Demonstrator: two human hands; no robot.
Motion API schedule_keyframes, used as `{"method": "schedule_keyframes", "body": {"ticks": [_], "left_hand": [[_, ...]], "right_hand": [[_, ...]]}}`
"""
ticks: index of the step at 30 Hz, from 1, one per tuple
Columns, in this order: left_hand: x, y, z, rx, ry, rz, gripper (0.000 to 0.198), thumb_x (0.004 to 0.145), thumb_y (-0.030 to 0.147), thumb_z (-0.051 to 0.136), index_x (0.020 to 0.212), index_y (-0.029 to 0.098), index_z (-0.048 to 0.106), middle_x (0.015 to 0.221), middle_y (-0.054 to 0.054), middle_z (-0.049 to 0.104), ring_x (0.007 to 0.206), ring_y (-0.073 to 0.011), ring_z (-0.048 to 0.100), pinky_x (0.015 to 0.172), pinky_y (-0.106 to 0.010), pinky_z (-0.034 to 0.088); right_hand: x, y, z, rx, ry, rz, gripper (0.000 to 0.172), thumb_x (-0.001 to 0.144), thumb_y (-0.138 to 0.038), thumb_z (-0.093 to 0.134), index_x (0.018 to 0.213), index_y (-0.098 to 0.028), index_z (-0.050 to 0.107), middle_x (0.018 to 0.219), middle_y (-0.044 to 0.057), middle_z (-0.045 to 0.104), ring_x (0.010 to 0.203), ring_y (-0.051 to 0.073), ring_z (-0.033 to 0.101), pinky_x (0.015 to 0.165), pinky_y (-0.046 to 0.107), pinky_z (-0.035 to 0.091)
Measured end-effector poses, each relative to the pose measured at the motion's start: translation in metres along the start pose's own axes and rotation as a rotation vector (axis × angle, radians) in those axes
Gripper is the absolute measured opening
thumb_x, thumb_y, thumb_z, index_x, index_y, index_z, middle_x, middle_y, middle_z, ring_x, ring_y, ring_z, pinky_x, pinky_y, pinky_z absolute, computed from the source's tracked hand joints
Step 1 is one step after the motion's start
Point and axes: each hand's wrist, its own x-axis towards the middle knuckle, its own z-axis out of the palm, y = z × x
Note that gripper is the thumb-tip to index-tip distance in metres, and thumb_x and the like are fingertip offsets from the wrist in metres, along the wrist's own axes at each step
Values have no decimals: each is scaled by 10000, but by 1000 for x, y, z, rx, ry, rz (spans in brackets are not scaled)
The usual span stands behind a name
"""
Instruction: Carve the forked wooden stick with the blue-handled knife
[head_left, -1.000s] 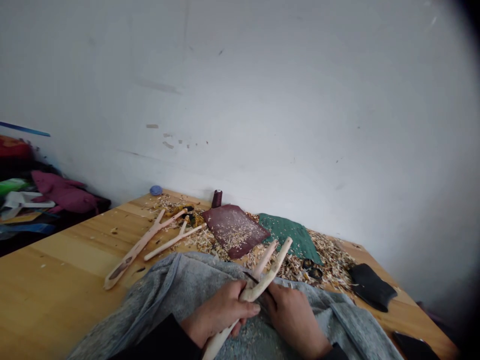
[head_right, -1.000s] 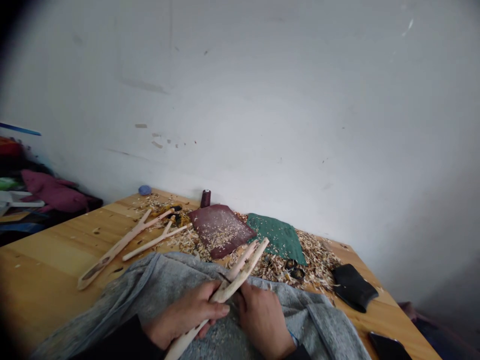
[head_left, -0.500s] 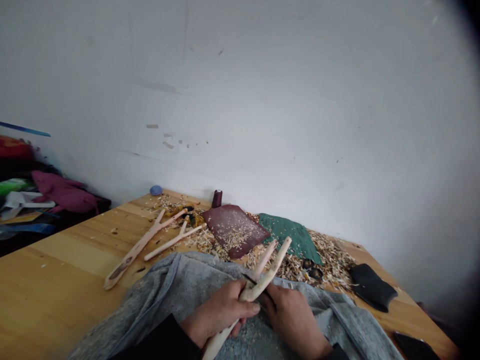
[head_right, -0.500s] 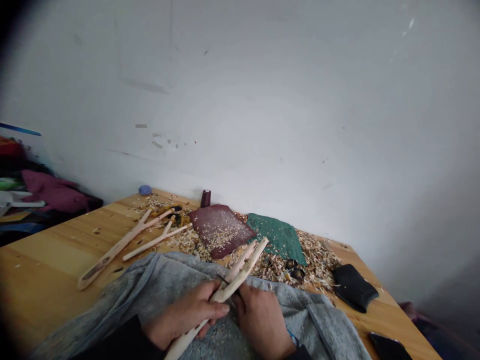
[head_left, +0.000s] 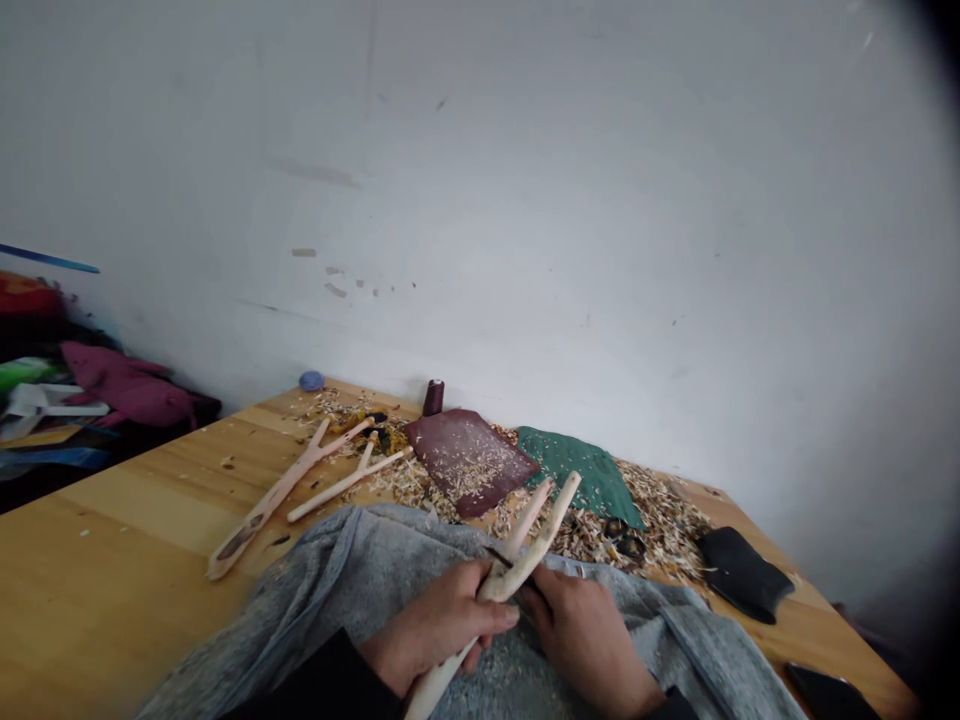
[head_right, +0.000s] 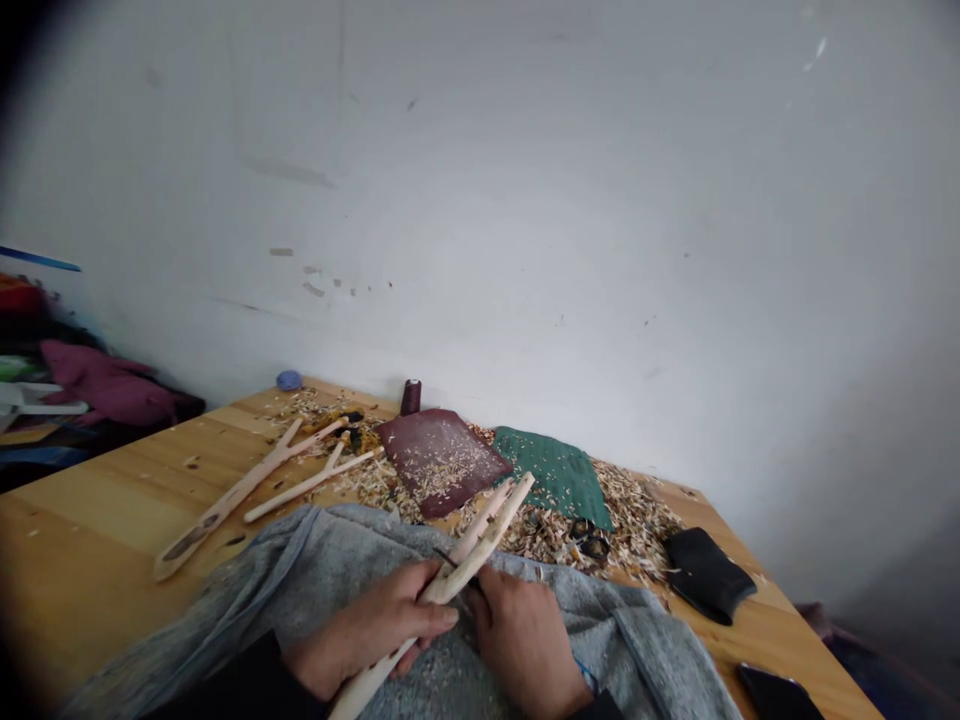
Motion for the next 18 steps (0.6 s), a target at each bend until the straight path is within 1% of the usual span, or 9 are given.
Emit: {"method": "schedule_keyframes", "body": {"ticks": [1,4,6,7,8,11,13,15,18], "left_hand": [[0,0,0,0,-6,0,220,769,330,605,941,217,527,575,102,500,384,-68,415,396,-214,306],[-2,0,0,-9,-42,6,283,761,370,633,971,210,531,607,97,522,386,-59,414,402,-209,311],[-3,0,0,-20,-51,4,302,752,375,639,977,207,530,617,96,527,382,-57,412,396,-209,309],[-3,-1,0,-25,-49,0,295,751,370,634,973,207,529,617,96,527,383,-57,414,394,-208,307],[-2,-1,0,-27,-46,-6,278,752,363,625,961,209,526,613,96,526,384,-59,418,392,-208,307],[0,-3,0,-30,-23,-5,235,753,355,606,919,219,509,583,101,508,382,-65,415,386,-210,301],[1,-3,-1,-26,-10,6,242,752,367,610,917,225,503,575,102,501,381,-69,412,384,-212,296],[1,-2,-1,-15,-8,9,249,758,373,614,929,227,509,583,98,507,389,-70,420,391,-212,297],[-2,3,-1,-5,-32,3,257,762,357,616,961,219,529,593,94,518,392,-65,422,397,-209,298]], "right_hand": [[1,5,-2,-21,23,50,233,1003,-232,450,1023,-249,681,916,23,776,815,204,739,635,257,390],[6,22,-7,-133,96,288,271,1030,-297,411,1093,-242,669,895,60,775,779,238,741,589,271,365],[8,28,-8,-193,89,376,286,1035,-337,407,1047,-231,672,853,75,770,754,254,739,564,275,346],[8,27,-7,-197,75,362,287,1034,-337,408,1014,-230,674,846,74,769,752,251,738,562,273,343],[7,24,-5,-182,58,309,278,1031,-319,415,986,-231,674,852,68,770,759,240,738,567,269,346],[2,9,2,-82,28,69,225,996,-219,451,980,-245,674,880,27,774,776,194,736,602,251,362],[0,2,5,-33,40,-8,207,977,-200,475,971,-252,675,868,9,773,768,180,734,609,242,364],[0,4,4,-28,78,5,206,980,-214,477,963,-252,679,860,11,774,758,175,732,605,238,361],[4,19,-2,-115,156,187,241,1011,-281,449,1019,-242,687,820,40,771,711,196,730,574,253,344]]}}
